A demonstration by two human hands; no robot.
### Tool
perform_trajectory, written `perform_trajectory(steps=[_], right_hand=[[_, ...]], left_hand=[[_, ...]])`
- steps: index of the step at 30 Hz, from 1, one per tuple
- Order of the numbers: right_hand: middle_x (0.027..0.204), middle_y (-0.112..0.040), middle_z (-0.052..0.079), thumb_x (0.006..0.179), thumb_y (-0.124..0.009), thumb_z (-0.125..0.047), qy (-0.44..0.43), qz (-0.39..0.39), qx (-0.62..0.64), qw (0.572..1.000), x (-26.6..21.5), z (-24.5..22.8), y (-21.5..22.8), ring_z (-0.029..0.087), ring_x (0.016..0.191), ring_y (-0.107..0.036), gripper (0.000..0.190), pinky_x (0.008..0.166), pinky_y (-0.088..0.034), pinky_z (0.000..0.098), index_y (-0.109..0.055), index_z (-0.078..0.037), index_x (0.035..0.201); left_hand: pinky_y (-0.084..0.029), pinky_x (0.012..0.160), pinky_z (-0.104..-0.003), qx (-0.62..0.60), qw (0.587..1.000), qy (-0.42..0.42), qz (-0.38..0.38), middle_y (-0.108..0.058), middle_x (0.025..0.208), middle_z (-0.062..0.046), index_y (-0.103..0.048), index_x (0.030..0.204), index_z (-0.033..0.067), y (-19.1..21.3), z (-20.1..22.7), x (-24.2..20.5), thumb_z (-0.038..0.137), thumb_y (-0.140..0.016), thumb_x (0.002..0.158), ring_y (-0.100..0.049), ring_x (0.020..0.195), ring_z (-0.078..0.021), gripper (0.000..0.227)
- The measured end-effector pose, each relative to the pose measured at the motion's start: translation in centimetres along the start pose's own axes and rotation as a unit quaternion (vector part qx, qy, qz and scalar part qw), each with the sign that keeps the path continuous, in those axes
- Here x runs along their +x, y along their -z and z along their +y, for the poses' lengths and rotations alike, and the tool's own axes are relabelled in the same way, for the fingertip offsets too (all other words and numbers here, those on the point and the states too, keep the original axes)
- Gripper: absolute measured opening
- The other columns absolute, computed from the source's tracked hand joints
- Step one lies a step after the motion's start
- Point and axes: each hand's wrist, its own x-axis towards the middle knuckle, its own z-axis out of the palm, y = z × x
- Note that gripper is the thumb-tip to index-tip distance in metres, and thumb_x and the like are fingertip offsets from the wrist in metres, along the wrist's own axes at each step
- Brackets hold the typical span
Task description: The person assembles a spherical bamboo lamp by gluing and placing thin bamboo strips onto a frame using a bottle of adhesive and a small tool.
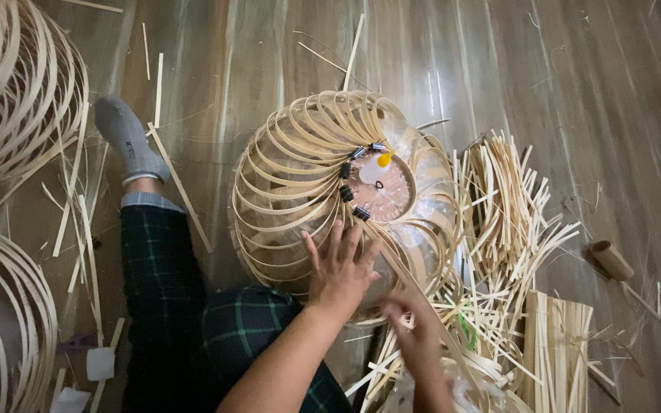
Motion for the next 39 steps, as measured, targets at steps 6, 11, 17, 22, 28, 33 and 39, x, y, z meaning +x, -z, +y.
perform_trajectory(steps=[6, 11, 17, 22, 28, 33, 39], right_hand=[[0.111, -0.079, 0.008, 0.092, -0.072, -0.025, -0.218, -0.228, 0.203, 0.927, -6.9, 3.8, -5.5, 0.017, 0.099, -0.073, 0.038, 0.089, -0.058, 0.0334, -0.071, -0.003, 0.124], [0.119, -0.077, 0.010, 0.092, -0.067, -0.032, -0.336, -0.167, 0.315, 0.872, -6.9, 6.4, -9.4, 0.021, 0.099, -0.073, 0.054, 0.089, -0.054, 0.0345, -0.060, -0.003, 0.137], [0.124, -0.073, 0.019, 0.094, -0.060, -0.023, -0.396, -0.107, 0.511, 0.755, -7.2, 10.1, -12.9, 0.027, 0.104, -0.074, 0.050, 0.090, -0.056, 0.0397, -0.057, 0.006, 0.135], [0.118, -0.070, 0.025, 0.100, -0.058, -0.015, -0.383, -0.052, 0.636, 0.668, -6.2, 10.9, -15.3, 0.033, 0.100, -0.064, 0.043, 0.098, -0.055, 0.0513, -0.052, 0.014, 0.132], [0.116, -0.072, 0.015, 0.097, -0.049, -0.018, -0.462, 0.040, 0.570, 0.678, -6.1, 10.3, -14.9, 0.032, 0.108, -0.070, 0.034, 0.104, -0.048, 0.0503, -0.054, -0.005, 0.128], [0.107, -0.066, 0.015, 0.100, -0.052, -0.022, -0.389, 0.056, 0.632, 0.668, -5.7, 15.1, -12.8, 0.031, 0.094, -0.065, 0.023, 0.086, -0.047, 0.0459, -0.051, -0.009, 0.119], [0.102, -0.070, 0.018, 0.099, -0.059, -0.027, -0.366, 0.117, 0.534, 0.753, -6.6, 22.3, -9.7, 0.032, 0.089, -0.065, 0.027, 0.077, -0.049, 0.0445, -0.059, -0.007, 0.117]], left_hand=[[-0.007, 0.105, -0.089, 0.013, 1.000, -0.003, 0.008, -0.033, 0.149, -0.009, -0.045, 0.143, 0.0313, 0.0, 0.1, -0.3, 0.046, -0.078, 0.081, -0.024, 0.148, -0.0396, 0.073], [-0.008, 0.109, -0.086, -0.028, 0.998, -0.012, 0.048, -0.034, 0.150, -0.013, -0.041, 0.148, 0.0284, 0.5, 0.6, -0.8, 0.044, -0.080, 0.078, -0.024, 0.148, -0.0396, 0.082], [-0.006, 0.113, -0.079, -0.007, 0.996, 0.055, 0.070, -0.034, 0.152, -0.013, -0.039, 0.151, 0.0259, 2.0, -0.4, -2.1, 0.041, -0.071, 0.087, -0.027, 0.148, -0.0382, 0.072], [-0.016, 0.113, -0.073, -0.053, 0.990, 0.084, 0.105, -0.040, 0.149, -0.014, -0.044, 0.150, 0.0173, 2.8, -1.9, -2.5, 0.040, -0.069, 0.091, -0.037, 0.141, -0.0380, 0.067], [-0.032, 0.114, -0.059, -0.132, 0.977, 0.111, 0.124, -0.044, 0.147, -0.016, -0.050, 0.147, 0.0124, 2.2, -4.1, -3.2, 0.036, -0.063, 0.095, -0.045, 0.134, -0.0363, 0.058], [-0.029, 0.112, -0.059, -0.111, 0.978, 0.142, 0.104, -0.044, 0.145, -0.023, -0.054, 0.145, 0.0086, 1.5, -5.6, -3.7, 0.033, -0.067, 0.097, -0.042, 0.134, -0.0433, 0.055], [-0.036, 0.115, -0.053, -0.183, 0.966, 0.134, 0.123, -0.045, 0.147, -0.026, -0.054, 0.144, 0.0092, 1.0, -6.2, -4.6, 0.034, -0.064, 0.102, -0.044, 0.137, -0.0450, 0.051]])
